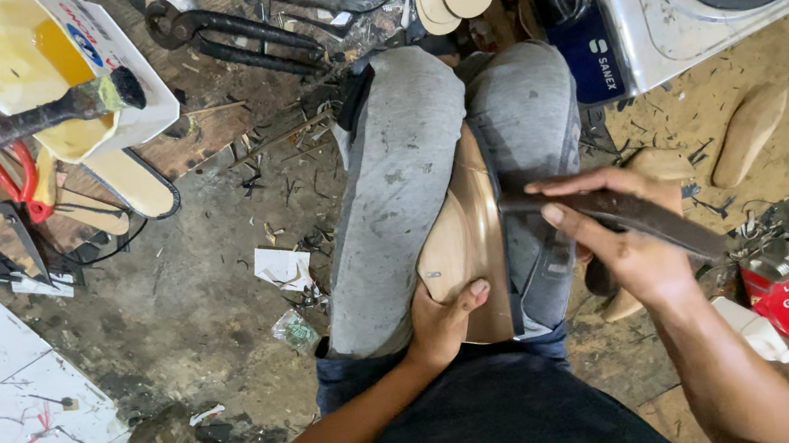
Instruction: The person uses a curved metal tool to scrape and smooth the edges of a shoe upper. They then use pliers to remove a small metal piece from the shoe. Finally, they attach a black rubber sole to the shoe and press it into place.
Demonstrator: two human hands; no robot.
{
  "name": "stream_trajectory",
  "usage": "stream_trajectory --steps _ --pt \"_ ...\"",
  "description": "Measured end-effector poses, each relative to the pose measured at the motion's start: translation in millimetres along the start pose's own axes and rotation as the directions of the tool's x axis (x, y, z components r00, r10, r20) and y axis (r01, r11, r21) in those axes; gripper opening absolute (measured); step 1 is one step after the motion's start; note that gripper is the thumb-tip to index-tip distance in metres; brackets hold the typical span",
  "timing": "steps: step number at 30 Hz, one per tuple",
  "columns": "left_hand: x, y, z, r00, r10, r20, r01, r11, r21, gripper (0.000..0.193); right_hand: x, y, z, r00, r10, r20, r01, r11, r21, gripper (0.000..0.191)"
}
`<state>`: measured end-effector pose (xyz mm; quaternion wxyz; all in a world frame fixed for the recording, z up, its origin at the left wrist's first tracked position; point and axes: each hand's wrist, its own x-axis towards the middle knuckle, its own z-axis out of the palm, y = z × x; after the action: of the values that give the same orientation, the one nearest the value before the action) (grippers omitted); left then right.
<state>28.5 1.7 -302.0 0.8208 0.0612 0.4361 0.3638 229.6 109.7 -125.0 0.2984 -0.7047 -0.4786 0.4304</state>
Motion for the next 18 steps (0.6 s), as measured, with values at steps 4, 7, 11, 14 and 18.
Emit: stream_trajectory --steps 4,7,11,14,18 --pt "1 2 -2 0.999 0.045 0.03 -0.045 0.999 -0.008 0.048 28 -1 -14 0.952 -0.225 0.208 0.26 0.952 -0.161 0.02" --pt "1 3 -5 0.996 0.067 0.056 -0.068 0.997 0.02 0.047 34 -8 -24 0.923 -0.192 0.333 0.232 0.969 -0.085 0.019" --pt "3 0 -7 1.0 0.009 0.007 -0.009 0.999 0.048 0.046 14 -42 -43 0.982 -0.168 0.091 0.177 0.979 -0.098 0.018" --pt "3 -1 -5 0.996 0.082 0.046 -0.083 0.996 0.016 0.046 -2 -62 -42 0.971 -0.172 -0.163 0.197 0.97 0.146 0.011" --pt "0 10 2 0.997 0.066 0.035 -0.066 0.998 0.0 0.05 -3 -34 -5 0.876 -0.47 0.105 0.462 0.882 0.094 0.016"
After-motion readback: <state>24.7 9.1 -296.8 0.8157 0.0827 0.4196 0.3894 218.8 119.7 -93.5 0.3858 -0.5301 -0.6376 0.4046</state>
